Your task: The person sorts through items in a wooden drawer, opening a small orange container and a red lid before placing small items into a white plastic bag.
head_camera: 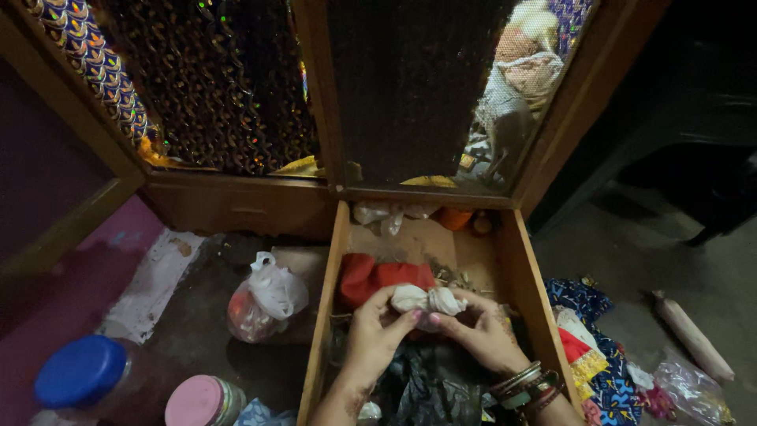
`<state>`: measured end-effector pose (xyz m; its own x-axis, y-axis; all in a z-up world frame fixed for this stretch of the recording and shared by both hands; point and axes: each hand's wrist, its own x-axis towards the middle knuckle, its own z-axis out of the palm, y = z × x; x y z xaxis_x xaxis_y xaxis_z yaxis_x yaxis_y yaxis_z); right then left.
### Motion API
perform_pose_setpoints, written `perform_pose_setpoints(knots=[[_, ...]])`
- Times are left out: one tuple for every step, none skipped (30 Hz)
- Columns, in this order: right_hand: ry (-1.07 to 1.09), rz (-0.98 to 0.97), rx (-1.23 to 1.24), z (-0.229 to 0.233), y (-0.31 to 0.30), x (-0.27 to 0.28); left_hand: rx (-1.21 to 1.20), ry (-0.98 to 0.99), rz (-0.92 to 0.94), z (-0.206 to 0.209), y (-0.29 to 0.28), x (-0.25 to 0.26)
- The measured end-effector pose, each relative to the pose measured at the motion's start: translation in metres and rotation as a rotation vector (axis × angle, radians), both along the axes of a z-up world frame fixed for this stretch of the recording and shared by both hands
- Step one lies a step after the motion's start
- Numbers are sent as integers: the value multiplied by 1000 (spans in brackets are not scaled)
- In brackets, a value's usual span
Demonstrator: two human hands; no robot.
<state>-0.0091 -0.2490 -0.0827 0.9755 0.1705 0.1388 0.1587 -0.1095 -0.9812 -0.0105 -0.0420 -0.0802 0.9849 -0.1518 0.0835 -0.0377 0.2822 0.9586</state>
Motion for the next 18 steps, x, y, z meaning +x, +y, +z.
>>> perform_pose_setpoints(knots=[[110, -33, 18, -1, -3, 0, 18, -18, 9, 2, 2, 0], [221, -65, 36, -2, -5, 0, 35, -36, 19, 3, 3, -1], [254, -61, 97, -3, -6, 0, 52, -54, 27, 3, 4, -1], [286, -56, 159, -3, -6, 1, -56, 14, -1, 3, 4, 0], [318, -52, 220, -1, -6, 1, -166, 83, -30, 2, 3, 1], [295, -21, 209, 2, -5, 0, -276, 152, -58, 1, 2, 2], [271, 10, 198, 6, -4, -2, -214, 142, -27, 0, 2, 3], [247, 41, 187, 11, -2, -4, -153, 132, 4, -2, 3, 4], [256, 76, 192, 16, -1, -6, -91, 122, 35, -4, 4, 5], [264, 112, 196, 20, -1, -8, -60, 100, 39, -6, 6, 7], [274, 147, 202, 22, 1, -9, -27, 78, 44, -9, 7, 8], [323, 122, 230, 22, 2, -8, 5, 56, 49, -11, 8, 9], [374, 97, 259, 20, 2, -7, -24, 105, 42, -13, 7, 9], [425, 71, 288, 17, 1, -7, -54, 154, 35, -14, 7, 10], [424, 74, 308, 12, -1, -6, -84, 203, 29, -14, 6, 10], [422, 77, 329, 6, -4, -4, -103, 244, 13, -14, 6, 10], [421, 81, 349, 2, -6, -3, -122, 284, -3, -13, 7, 11], [446, 59, 353, -2, -8, -2, -141, 324, -18, -12, 8, 11]])
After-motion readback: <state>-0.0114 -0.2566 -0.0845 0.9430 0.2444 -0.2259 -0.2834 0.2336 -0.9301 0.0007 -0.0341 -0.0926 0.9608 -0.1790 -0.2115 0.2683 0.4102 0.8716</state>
